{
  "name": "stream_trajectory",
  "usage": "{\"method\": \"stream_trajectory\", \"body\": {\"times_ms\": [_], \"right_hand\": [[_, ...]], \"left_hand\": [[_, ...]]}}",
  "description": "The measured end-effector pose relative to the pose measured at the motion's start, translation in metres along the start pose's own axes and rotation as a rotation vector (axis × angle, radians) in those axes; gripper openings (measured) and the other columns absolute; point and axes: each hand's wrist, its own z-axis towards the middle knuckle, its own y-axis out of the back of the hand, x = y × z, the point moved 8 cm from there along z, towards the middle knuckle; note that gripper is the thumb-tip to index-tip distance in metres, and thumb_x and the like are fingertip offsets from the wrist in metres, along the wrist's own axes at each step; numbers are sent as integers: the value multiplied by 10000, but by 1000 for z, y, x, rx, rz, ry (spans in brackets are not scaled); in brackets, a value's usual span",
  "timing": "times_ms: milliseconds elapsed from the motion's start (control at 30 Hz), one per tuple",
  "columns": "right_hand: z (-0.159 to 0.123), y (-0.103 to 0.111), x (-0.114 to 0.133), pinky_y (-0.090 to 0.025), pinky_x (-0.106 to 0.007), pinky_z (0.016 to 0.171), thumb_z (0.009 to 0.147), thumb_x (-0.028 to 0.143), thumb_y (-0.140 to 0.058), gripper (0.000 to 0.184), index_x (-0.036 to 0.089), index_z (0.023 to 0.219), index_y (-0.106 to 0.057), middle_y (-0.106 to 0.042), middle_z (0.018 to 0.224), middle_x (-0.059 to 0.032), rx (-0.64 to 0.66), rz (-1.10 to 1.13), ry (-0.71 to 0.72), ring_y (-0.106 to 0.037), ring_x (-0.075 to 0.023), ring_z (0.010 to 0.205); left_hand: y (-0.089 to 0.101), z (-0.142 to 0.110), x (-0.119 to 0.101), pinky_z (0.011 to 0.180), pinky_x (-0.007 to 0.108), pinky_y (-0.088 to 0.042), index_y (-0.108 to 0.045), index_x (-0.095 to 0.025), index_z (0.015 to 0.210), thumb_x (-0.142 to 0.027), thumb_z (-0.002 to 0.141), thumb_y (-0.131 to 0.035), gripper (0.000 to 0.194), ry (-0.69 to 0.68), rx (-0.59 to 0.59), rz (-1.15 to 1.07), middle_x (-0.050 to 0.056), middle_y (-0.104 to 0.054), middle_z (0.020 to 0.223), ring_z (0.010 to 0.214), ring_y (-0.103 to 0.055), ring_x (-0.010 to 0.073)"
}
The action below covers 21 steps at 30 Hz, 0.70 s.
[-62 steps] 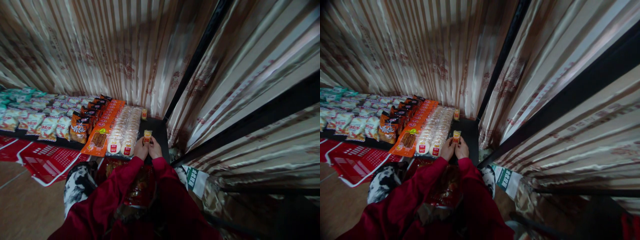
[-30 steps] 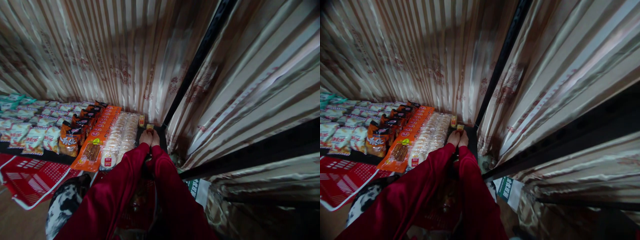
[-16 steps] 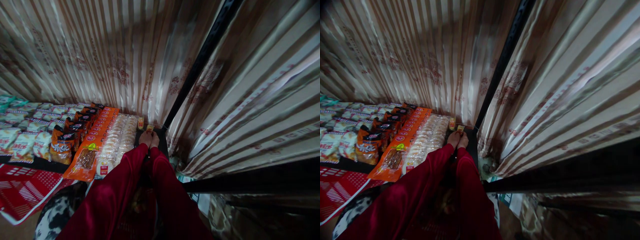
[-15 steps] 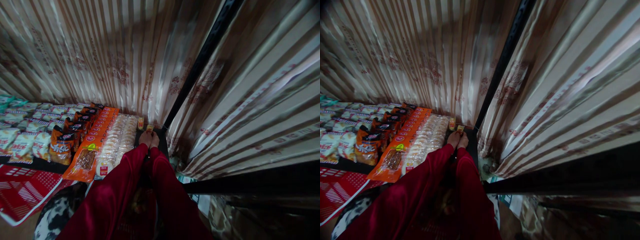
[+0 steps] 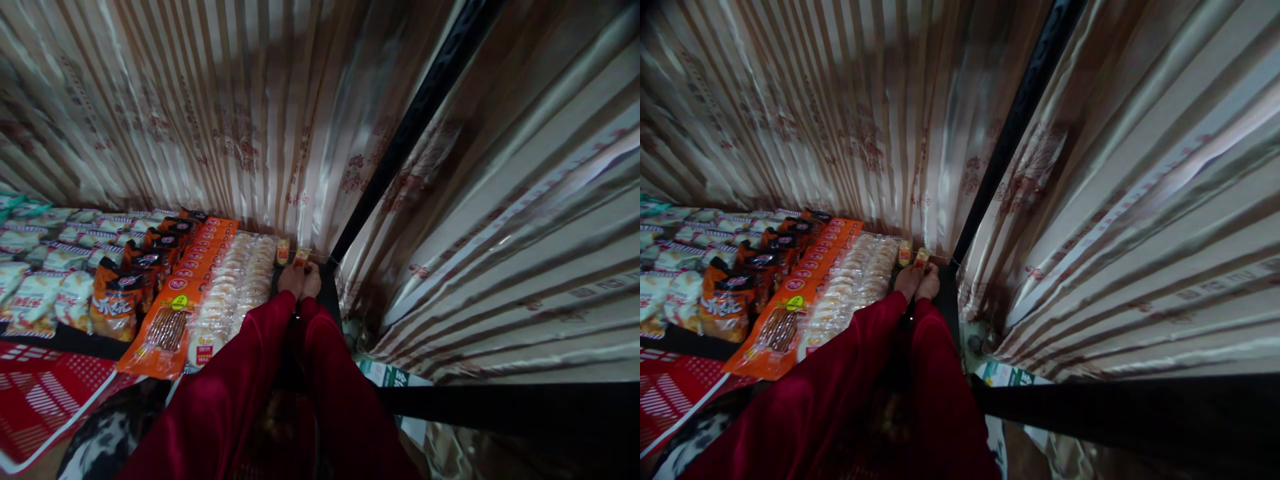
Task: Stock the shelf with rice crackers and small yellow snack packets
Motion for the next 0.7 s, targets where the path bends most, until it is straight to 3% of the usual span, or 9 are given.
{"method": "stream_trajectory", "body": {"times_ms": [267, 700], "right_hand": [[7, -5, 8, -437, -233, 723, 779, 266, -576, 222, 193, 987, -556, -671, 952, -51, 21, 10, 7, -610, -150, 835], [15, -13, 15, -442, -231, 710, 770, 277, -590, 176, 204, 924, -549, -674, 923, -42, 16, -16, 63, -616, -148, 817]], "left_hand": [[5, 3, -6, 955, 267, -411, -605, -89, 1100, -124, 922, -300, 354, -111, -24, 170, 144, -617, 1142, 1127, -546, 188], [8, 4, 3, 912, 243, -431, -582, -75, 1131, -112, 922, -270, 377, -42, 5, 149, 153, -588, 1200, 1108, -559, 180]]}}
